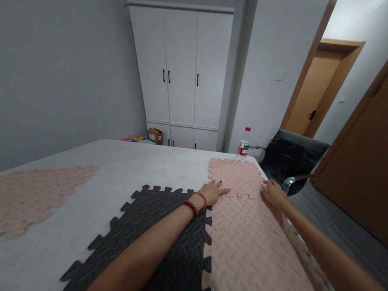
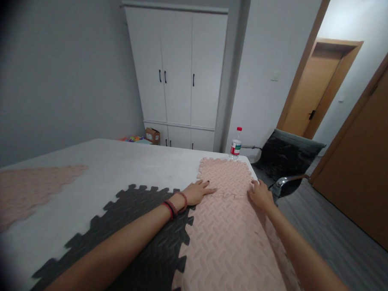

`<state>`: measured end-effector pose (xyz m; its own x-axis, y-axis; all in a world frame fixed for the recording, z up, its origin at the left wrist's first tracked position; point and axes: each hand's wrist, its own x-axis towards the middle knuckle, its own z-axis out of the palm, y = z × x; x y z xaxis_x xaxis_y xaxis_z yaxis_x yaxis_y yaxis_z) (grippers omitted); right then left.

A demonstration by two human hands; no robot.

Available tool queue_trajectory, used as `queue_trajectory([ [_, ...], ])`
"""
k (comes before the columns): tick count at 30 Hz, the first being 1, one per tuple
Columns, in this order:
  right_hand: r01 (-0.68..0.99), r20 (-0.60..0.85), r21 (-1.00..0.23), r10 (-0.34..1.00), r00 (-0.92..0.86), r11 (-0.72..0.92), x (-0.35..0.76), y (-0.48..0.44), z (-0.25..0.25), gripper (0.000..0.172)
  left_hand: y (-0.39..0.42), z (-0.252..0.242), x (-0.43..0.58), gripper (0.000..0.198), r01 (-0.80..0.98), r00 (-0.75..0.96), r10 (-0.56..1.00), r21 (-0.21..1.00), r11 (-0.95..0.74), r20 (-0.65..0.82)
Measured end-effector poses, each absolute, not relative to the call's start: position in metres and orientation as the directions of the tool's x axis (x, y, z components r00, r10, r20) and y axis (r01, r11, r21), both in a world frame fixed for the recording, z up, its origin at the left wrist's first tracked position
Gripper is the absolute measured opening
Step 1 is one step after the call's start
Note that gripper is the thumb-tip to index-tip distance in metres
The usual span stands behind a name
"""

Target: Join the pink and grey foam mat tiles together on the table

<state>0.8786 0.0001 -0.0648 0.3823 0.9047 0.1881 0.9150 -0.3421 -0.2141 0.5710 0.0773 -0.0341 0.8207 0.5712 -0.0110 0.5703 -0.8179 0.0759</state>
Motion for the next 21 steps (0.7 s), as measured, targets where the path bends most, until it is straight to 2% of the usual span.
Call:
queue_trajectory([
  [4,0.93,0.099,-0.25,0.949,0.3,-0.268,0.841,0.017,-0.063,0.071,0.078,-0.033,0.57,0.051,0.55,0.834,0.551,0.089,-0.83,-0.017],
  [7,0.936,-0.021,-0.211,0.959,0.282,-0.28,0.823,0.022,-0.07,0.088,0.076,-0.036,0.57,0.045,0.548,0.835,0.549,0.104,-0.83,-0.021],
  [10,0.947,-0.1,-0.173,0.961,0.257,-0.271,0.823,0.023,-0.073,0.098,0.075,-0.038,0.567,0.044,0.548,0.836,0.548,0.123,-0.827,-0.04],
  [14,0.947,-0.149,-0.139,0.952,0.268,-0.288,0.829,0.028,-0.074,0.103,0.069,-0.037,0.564,0.046,0.553,0.832,0.553,0.139,-0.821,-0.042],
  [21,0.939,-0.149,-0.122,0.941,0.304,-0.322,0.82,0.024,-0.071,0.101,0.039,-0.02,0.55,0.048,0.598,0.796,0.605,0.151,-0.787,0.003],
])
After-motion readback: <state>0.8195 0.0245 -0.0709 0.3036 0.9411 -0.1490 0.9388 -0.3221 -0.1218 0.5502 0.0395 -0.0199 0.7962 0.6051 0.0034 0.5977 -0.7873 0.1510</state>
